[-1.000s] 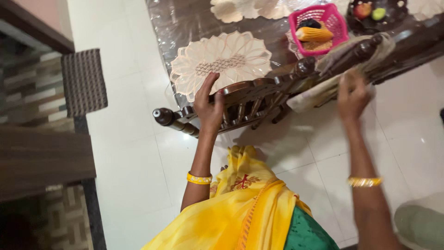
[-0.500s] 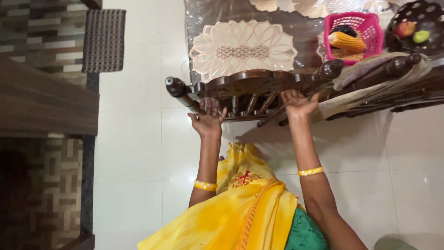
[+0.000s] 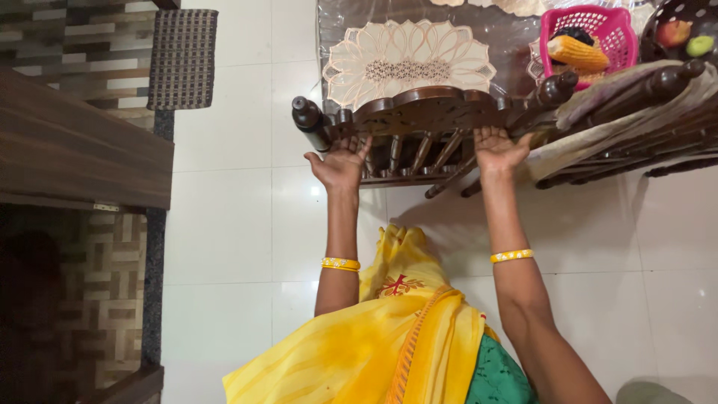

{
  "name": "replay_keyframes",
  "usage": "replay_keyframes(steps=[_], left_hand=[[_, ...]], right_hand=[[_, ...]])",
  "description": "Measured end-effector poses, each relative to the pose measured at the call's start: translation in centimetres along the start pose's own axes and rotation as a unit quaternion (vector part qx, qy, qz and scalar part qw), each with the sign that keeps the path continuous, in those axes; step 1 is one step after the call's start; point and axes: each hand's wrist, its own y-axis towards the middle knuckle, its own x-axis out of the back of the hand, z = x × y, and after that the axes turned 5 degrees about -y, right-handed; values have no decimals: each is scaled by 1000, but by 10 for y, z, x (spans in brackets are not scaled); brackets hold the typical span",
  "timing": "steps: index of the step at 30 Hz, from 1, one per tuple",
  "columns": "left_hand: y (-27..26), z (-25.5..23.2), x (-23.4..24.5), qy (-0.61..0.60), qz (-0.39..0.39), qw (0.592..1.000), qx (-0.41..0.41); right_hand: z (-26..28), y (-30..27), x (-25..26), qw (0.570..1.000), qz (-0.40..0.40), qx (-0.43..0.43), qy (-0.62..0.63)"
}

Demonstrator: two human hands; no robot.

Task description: The person wipes a wooden dining chair with a cloth, cleaning the backrest, seat, and legs. They move around the chair to reach different parts, ensuring thorough coverage of the surfaces.

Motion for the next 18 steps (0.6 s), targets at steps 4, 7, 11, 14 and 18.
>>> replay_keyframes(steps=[4, 7, 11, 14, 18], left_hand=[[-12, -2, 9, 21, -8, 1000, 17], [-32, -8, 20, 62, -22, 997, 27], [-72, -12, 37, 69, -67, 995, 35], [-99, -12, 47, 70, -57, 995, 40], [-134, -15, 61, 49, -40, 996, 58]], right_hand=[[11, -19, 8, 1000, 7, -2, -4], [14, -47, 23, 1000, -2, 11, -15], [16, -85, 44, 999, 10, 28, -31], [22, -116, 49, 997, 9, 32, -63], [19, -167, 49, 999, -41, 26, -22]])
